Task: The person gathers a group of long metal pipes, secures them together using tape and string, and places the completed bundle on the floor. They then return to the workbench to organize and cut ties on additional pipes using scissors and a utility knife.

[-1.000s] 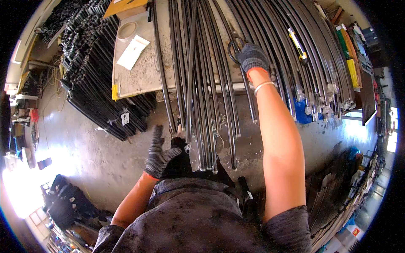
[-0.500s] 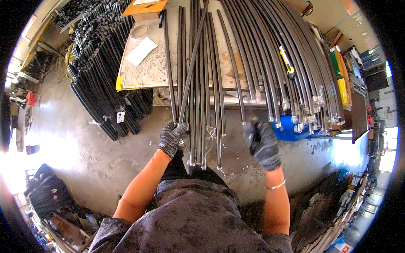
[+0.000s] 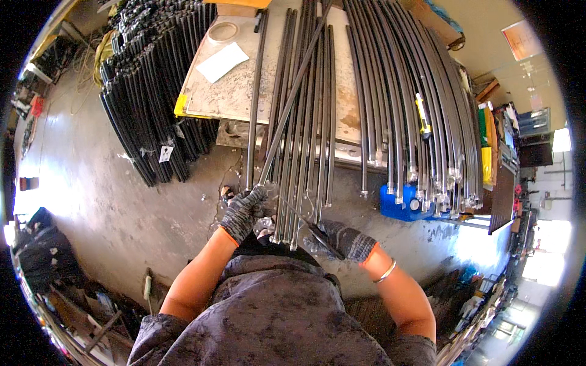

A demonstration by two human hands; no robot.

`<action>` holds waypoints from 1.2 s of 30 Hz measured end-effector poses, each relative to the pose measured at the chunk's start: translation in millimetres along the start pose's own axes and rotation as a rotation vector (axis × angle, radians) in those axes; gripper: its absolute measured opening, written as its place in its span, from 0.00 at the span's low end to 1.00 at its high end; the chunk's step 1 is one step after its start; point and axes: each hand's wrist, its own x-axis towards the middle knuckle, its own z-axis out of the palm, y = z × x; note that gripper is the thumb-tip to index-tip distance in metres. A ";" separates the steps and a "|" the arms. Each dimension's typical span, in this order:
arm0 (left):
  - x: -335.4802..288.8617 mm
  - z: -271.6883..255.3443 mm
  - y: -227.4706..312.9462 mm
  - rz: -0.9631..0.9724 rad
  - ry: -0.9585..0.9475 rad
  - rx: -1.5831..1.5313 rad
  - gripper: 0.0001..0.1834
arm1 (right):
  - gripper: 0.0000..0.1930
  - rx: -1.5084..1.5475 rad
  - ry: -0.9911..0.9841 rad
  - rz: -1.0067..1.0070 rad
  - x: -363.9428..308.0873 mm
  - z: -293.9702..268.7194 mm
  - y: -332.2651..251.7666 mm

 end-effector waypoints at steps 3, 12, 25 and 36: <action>-8.5 7.9 4.4 0.026 -0.004 -0.030 0.13 | 0.10 0.105 -0.039 0.150 17.0 -6.6 -25.5; -10.1 -9.4 2.0 0.034 -0.031 -0.179 0.13 | 0.12 -0.139 0.071 0.231 35.8 -12.8 -39.3; -11.0 -1.2 1.5 0.019 0.000 -0.010 0.06 | 0.21 -0.990 0.116 -0.056 54.7 -1.7 -69.8; -23.2 -7.9 4.3 -0.073 -0.016 0.126 0.10 | 0.16 -0.863 0.114 -0.073 56.9 -14.4 -74.3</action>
